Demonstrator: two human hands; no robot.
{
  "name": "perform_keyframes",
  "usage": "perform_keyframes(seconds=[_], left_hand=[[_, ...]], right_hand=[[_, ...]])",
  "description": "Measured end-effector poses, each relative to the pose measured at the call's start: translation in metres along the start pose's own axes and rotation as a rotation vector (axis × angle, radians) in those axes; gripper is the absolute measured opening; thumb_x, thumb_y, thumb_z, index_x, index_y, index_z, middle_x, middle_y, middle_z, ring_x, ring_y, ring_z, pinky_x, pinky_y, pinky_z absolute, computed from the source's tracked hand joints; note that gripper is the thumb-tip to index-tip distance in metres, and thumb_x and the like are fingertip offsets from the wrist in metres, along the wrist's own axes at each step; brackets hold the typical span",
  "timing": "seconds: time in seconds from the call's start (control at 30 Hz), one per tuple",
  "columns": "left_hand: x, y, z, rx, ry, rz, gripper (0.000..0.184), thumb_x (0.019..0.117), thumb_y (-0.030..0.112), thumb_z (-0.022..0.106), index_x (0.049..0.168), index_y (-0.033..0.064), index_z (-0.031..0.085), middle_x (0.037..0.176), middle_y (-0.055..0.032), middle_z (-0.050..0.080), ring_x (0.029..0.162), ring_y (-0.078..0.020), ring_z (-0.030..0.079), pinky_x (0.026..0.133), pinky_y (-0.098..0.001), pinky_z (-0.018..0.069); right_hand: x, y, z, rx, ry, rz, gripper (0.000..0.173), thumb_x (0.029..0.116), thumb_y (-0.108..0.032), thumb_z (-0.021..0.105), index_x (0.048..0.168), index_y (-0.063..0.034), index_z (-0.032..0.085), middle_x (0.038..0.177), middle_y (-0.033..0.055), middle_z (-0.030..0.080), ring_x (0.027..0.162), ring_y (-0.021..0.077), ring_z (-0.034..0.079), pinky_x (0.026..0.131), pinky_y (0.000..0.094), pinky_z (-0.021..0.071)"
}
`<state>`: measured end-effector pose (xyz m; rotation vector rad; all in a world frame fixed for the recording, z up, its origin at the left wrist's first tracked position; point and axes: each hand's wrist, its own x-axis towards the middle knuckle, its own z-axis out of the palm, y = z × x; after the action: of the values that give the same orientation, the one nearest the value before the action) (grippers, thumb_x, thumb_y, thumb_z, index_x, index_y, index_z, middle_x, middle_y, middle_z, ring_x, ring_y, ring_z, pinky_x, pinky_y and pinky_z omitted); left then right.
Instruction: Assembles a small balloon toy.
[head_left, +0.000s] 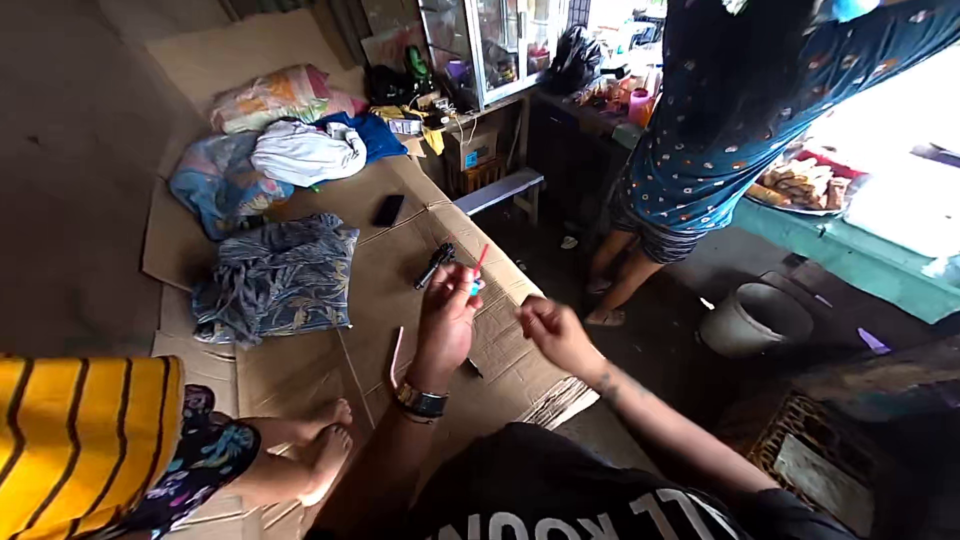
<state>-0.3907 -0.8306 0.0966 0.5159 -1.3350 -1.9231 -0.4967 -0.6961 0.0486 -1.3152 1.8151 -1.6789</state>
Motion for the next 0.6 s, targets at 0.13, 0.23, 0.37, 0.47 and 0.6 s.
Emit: perform_keyframes(seconds=[0.13, 0.23, 0.37, 0.47, 0.6], left_hand=[[-0.006, -0.013, 0.012, -0.082, -0.082, 0.011, 0.02, 0.1007, -0.002, 0.047, 0.099, 0.0135, 0.059, 0.094, 0.0024, 0.065, 0.086, -0.0069, 0.064, 0.079, -0.0236, 0.0561], [-0.008, -0.023, 0.015, -0.022, -0.142, 0.031, 0.014, 0.0993, -0.002, 0.05, 0.103, 0.0089, 0.059, 0.095, 0.001, 0.066, 0.089, -0.0092, 0.066, 0.085, -0.028, 0.0574], [-0.004, -0.042, 0.009, 0.134, -0.296, 0.195, 0.012, 0.0979, -0.001, 0.056, 0.107, 0.0016, 0.063, 0.105, -0.0026, 0.068, 0.097, -0.012, 0.067, 0.089, -0.0322, 0.0579], [-0.006, -0.05, 0.014, 0.25, -0.362, 0.335, 0.012, 0.0955, -0.003, 0.06, 0.104, -0.0013, 0.067, 0.107, -0.0043, 0.069, 0.101, -0.0113, 0.067, 0.09, -0.0297, 0.0581], [-0.007, -0.054, 0.022, 0.273, -0.399, 0.448, 0.013, 0.0974, -0.002, 0.058, 0.103, 0.0037, 0.068, 0.106, 0.001, 0.07, 0.1, -0.0066, 0.068, 0.088, -0.0247, 0.0585]], right_hand=[[0.012, -0.018, -0.022, 0.521, 0.037, 0.047, 0.023, 0.1008, -0.007, 0.05, 0.08, -0.0161, 0.056, 0.069, -0.0086, 0.062, 0.067, 0.0047, 0.063, 0.072, 0.0277, 0.0575], [-0.002, -0.006, -0.032, 0.142, 0.031, 0.03, 0.016, 0.0995, -0.008, 0.05, 0.087, -0.0048, 0.06, 0.073, -0.0026, 0.061, 0.066, 0.0041, 0.06, 0.067, 0.0246, 0.0542], [-0.014, -0.01, -0.041, 0.111, -0.326, 0.296, 0.029, 0.1066, -0.013, 0.045, 0.126, 0.001, 0.061, 0.11, 0.008, 0.067, 0.092, 0.0107, 0.066, 0.085, 0.0292, 0.056], [-0.014, -0.03, -0.032, 0.553, -0.166, 0.429, 0.03, 0.1099, -0.024, 0.036, 0.112, -0.0055, 0.059, 0.089, -0.0034, 0.064, 0.073, 0.0052, 0.062, 0.07, 0.0236, 0.0552], [-0.013, -0.035, -0.016, 0.819, 0.058, 0.407, 0.023, 0.1082, -0.012, 0.042, 0.094, -0.0101, 0.061, 0.075, -0.0057, 0.062, 0.06, 0.0023, 0.056, 0.058, 0.0189, 0.0496]])
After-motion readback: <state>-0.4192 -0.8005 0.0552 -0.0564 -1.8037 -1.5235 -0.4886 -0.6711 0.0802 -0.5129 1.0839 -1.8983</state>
